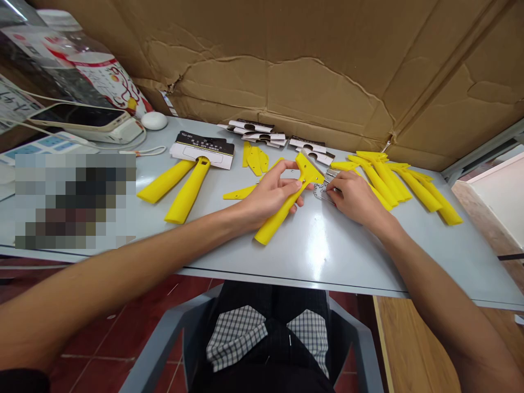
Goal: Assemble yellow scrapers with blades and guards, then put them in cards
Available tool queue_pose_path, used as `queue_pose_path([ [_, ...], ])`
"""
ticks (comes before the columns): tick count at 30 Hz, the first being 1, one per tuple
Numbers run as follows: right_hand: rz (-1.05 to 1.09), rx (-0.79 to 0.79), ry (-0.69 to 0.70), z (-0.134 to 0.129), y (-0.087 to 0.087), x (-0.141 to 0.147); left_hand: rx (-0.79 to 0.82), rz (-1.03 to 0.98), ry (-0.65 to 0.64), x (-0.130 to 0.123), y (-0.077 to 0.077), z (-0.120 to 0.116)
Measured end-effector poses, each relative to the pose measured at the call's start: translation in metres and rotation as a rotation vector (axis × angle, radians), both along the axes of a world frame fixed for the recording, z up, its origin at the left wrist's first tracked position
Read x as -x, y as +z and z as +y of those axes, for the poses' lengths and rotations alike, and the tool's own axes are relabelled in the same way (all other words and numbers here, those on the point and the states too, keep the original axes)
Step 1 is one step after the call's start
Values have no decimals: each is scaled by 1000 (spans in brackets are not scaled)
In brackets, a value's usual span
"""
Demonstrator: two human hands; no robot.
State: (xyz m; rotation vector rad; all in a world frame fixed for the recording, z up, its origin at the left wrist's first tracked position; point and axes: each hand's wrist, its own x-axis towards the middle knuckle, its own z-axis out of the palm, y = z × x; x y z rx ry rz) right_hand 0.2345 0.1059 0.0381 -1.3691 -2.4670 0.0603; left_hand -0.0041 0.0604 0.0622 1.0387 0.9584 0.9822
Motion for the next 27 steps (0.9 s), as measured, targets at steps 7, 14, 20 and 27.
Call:
queue_pose_path([
  [7,52,-26,-3,2,3,-2,-9,-5,4,1,-1,2],
  [14,471,-169,108,-14,19,8,-28,-15,-63,0,-5,-4],
  [20,532,-181,115,-34,24,24,-40,-8,-165,-5,-7,-18],
  [27,563,-192,117,-37,22,27,-59,16,-191,-5,-8,-21],
])
